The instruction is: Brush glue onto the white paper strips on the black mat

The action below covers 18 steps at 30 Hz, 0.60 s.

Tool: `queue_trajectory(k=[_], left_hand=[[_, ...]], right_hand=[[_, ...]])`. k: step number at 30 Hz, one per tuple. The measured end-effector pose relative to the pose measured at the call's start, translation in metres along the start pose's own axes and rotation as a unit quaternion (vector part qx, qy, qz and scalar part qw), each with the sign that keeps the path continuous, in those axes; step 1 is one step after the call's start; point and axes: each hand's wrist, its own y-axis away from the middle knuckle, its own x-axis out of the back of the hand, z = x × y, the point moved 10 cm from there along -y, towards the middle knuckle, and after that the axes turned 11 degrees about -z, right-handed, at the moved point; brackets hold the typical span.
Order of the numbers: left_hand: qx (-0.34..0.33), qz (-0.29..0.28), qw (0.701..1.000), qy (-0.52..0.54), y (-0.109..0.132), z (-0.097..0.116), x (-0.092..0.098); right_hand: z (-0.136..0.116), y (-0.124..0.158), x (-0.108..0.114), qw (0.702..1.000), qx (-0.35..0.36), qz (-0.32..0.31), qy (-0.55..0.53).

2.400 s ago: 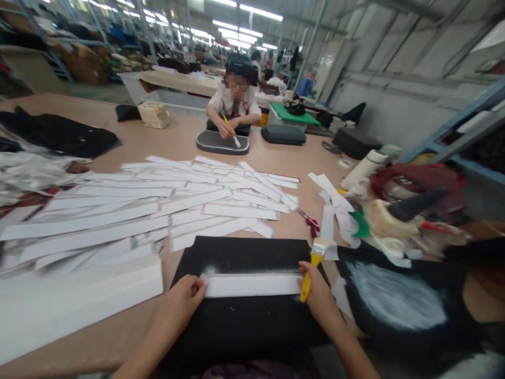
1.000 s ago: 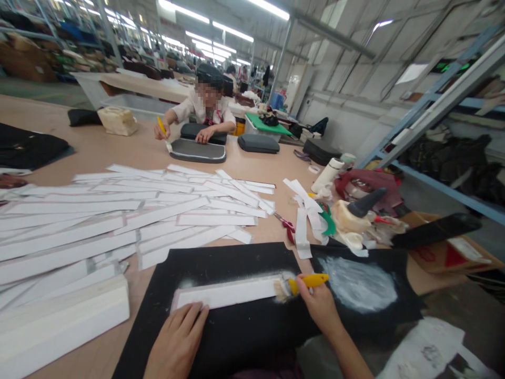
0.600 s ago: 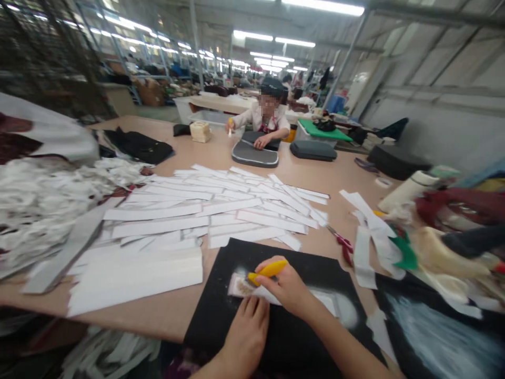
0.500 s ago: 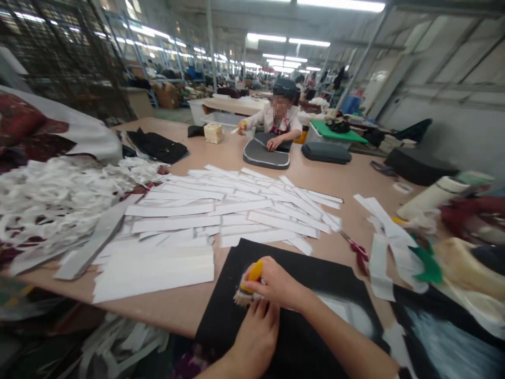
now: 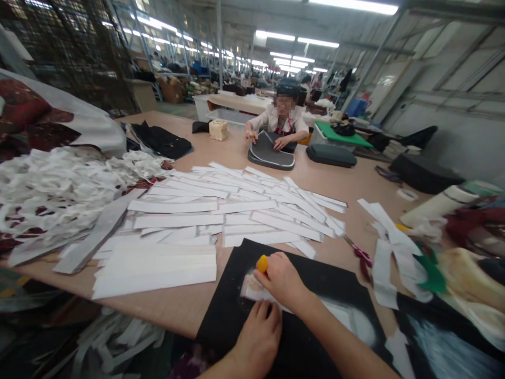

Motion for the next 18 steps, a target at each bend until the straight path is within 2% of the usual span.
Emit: queue_trajectory(k=[3, 5, 7, 9, 11, 13, 14, 16, 18], left_hand=[[0.007, -0.005, 1.0, -0.013, -0.001, -0.001, -0.004], [0.006, -0.003, 1.0, -0.016, 0.0, -0.001, -0.004], [0.006, -0.003, 1.0, -0.022, 0.001, -0.001, -0.002], [0.001, 0.001, 0.999, -0.037, 0.002, 0.0, 0.0], [-0.006, 0.019, 0.998, -0.055, 0.003, 0.0, 0.006], [-0.009, 0.046, 0.997, -0.067, 0.002, -0.001, 0.013], [-0.008, 0.056, 0.996, -0.07, 0.002, -0.001, 0.016], [-0.008, 0.062, 0.995, -0.075, 0.001, -0.002, 0.018], [-0.012, 0.06, 0.995, -0.083, 0.0, -0.003, 0.018]], right_hand=[[0.019, 0.019, 0.011, 0.995, -0.08, 0.037, 0.049], [0.02, 0.032, 0.016, 0.994, -0.089, 0.065, 0.018], [0.024, 0.045, 0.011, 0.995, -0.079, 0.058, -0.034], [0.05, 0.064, 0.003, 0.991, -0.12, 0.031, -0.054], [0.097, 0.101, 0.005, 0.974, -0.221, 0.026, -0.036], [0.14, 0.149, 0.018, 0.947, -0.319, 0.044, -0.003], [0.155, 0.173, 0.027, 0.934, -0.353, 0.058, 0.016], [0.166, 0.209, 0.041, 0.921, -0.379, 0.09, 0.021], [0.161, 0.225, 0.041, 0.931, -0.349, 0.104, -0.028]])
